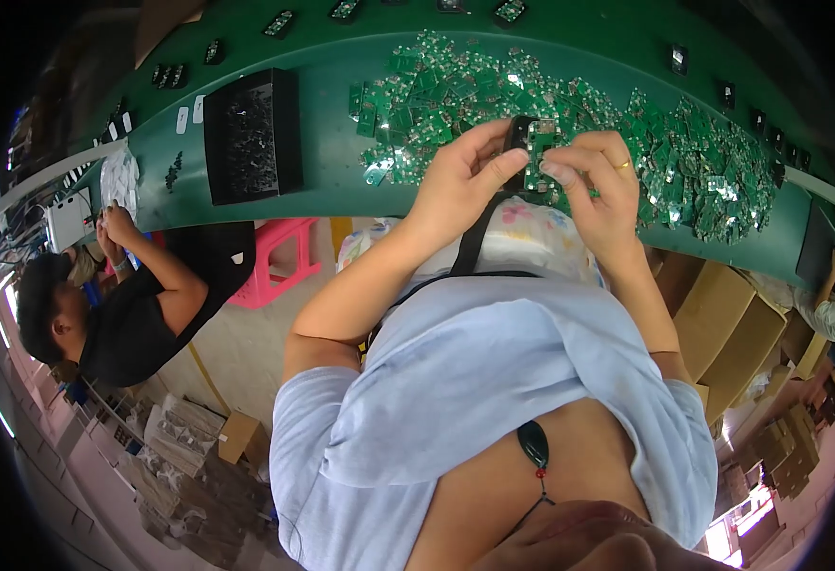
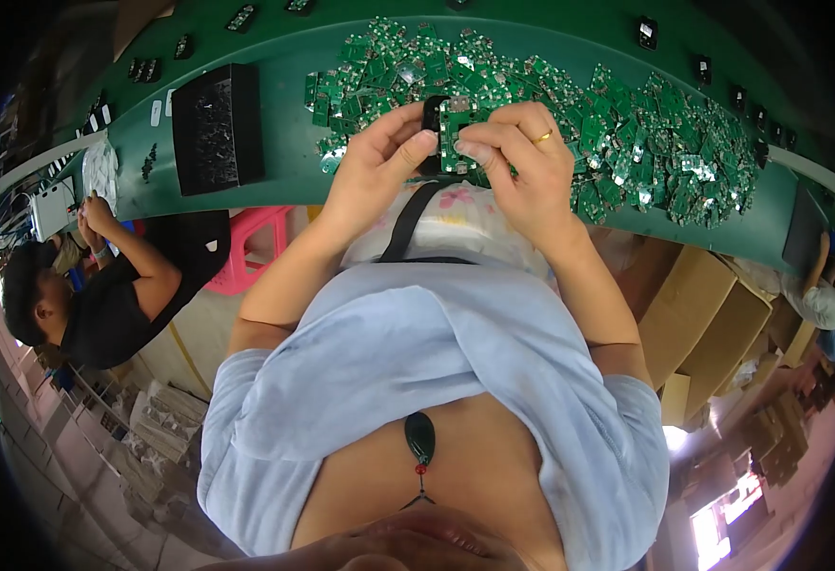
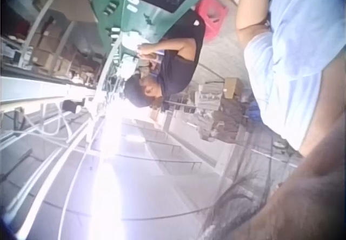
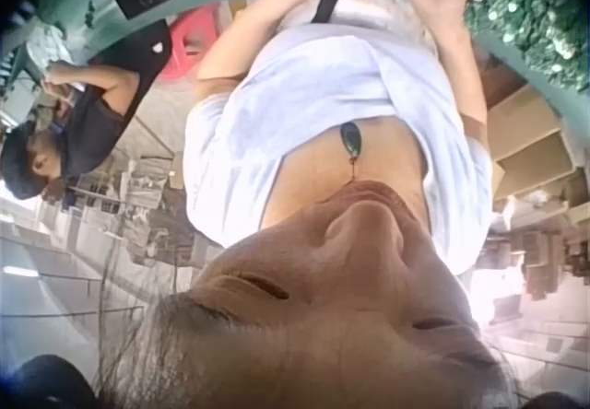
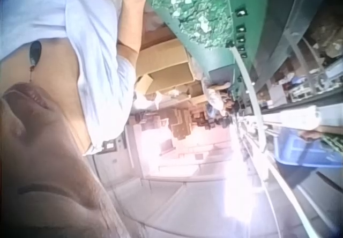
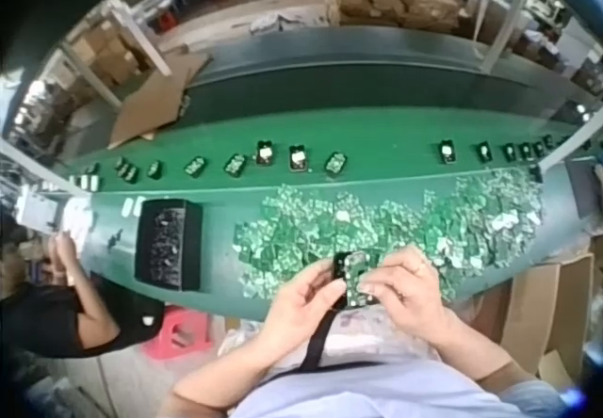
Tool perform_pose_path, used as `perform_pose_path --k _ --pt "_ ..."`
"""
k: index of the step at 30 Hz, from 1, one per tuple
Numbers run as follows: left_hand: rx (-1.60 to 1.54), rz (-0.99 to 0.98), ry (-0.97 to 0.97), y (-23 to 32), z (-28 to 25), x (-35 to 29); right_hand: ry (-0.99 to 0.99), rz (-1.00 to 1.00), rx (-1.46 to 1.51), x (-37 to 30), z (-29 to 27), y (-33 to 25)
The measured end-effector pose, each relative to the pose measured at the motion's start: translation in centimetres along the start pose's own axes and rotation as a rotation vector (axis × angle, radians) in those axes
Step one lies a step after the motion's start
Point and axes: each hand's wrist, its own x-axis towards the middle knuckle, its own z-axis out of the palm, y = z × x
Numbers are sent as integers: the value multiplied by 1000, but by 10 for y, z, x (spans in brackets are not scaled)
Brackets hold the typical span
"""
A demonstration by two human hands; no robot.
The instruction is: The person assembles electronic components onto circuit boards by hand.
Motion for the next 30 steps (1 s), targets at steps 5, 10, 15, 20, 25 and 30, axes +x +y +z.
perform_pose_path --k 5,10,15,20,25,30 --pt "32 55 32 0 3 2 -19 -66 -27 9 4 1" --pt "60 74 97 -6 3 8 -71 -79 -41 13 7 9" --pt "108 145 138 -12 4 19 -91 -123 -137 14 14 20" --pt "173 103 141 -16 -2 33 -102 -181 -193 24 21 25" --pt "84 162 222 -14 -8 53 -58 342 296 24 31 29" --pt "374 224 173 -37 -21 113 -155 679 460 29 56 74"
